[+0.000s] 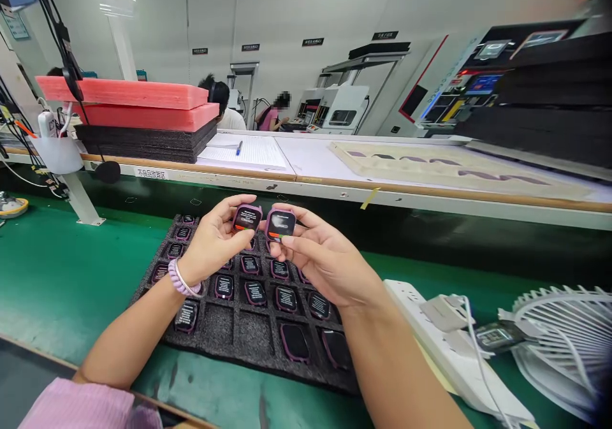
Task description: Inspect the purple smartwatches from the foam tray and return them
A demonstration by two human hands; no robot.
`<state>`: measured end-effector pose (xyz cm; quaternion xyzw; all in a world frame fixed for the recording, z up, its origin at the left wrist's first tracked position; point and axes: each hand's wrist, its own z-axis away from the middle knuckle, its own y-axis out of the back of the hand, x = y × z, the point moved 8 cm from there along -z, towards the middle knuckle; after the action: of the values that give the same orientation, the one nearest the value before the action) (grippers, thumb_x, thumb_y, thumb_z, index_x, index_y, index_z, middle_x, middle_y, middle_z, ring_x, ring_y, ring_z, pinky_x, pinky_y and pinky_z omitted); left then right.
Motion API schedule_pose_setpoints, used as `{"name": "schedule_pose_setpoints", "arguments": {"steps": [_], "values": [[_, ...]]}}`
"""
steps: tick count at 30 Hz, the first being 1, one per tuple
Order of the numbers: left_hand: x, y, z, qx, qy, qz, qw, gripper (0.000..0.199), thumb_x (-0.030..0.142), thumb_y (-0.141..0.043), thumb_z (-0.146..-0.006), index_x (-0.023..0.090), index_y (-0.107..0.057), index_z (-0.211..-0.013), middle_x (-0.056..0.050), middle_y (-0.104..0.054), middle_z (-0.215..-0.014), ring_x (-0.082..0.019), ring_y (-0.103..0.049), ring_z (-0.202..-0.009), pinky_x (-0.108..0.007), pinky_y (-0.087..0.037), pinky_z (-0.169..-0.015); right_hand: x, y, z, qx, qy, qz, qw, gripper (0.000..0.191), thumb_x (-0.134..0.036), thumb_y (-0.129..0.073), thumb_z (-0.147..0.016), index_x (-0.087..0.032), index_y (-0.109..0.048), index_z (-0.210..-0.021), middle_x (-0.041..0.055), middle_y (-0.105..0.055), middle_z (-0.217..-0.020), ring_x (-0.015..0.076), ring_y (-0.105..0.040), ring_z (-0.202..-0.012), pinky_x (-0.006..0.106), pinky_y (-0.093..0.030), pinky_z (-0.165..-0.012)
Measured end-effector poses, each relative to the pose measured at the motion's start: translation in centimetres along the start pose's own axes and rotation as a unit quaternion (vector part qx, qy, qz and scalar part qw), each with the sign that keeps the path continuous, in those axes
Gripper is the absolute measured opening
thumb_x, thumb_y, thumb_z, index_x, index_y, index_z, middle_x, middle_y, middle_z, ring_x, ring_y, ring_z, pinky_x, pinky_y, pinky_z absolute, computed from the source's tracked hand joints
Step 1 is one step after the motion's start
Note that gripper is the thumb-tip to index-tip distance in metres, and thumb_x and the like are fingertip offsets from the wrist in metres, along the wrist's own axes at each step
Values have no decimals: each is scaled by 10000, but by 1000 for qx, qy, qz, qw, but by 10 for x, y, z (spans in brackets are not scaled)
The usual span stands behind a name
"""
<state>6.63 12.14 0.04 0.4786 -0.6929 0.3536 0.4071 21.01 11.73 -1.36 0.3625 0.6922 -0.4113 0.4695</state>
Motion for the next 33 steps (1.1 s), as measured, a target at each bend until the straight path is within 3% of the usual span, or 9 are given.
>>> {"name": "schedule_pose_setpoints", "arguments": {"steps": [5,12,25,33], "values": [[-3,-5,2,-14,15,-5,1000,559,150,-680,-774,190,-549,-1316,-55,-649,-1067,-91,-656,-720,-201,-587,-678,0,1,-2,4,16,8,1000,529,-270,-799,-744,-237,-565,-1217,7,-619,-873,142,-589,-699,285,-490,-638],[-4,-8,3,-29,31,7,999,578,149,-621,-797,176,-539,-1368,-55,-664,-1065,-116,-718,-725,-218,-622,-709,0,6,-4,33,19,23,999,525,-285,-804,-708,-220,-565,-1172,-20,-569,-769,133,-552,-650,269,-454,-595],[-8,-7,3,-32,40,-3,999,492,246,-638,-845,176,-588,-1329,-67,-691,-1079,-137,-731,-698,-239,-640,-678,-1,8,-5,46,34,49,997,477,-344,-826,-714,-218,-592,-1110,-15,-551,-800,108,-481,-611,250,-441,-557],[-11,-7,3,-24,47,10,999,511,214,-597,-816,170,-586,-1325,-54,-679,-1057,-141,-737,-702,-229,-635,-683,-3,6,-4,50,35,38,997,492,-222,-765,-662,-220,-585,-1120,-6,-590,-842,108,-479,-635,245,-434,-580]]}}
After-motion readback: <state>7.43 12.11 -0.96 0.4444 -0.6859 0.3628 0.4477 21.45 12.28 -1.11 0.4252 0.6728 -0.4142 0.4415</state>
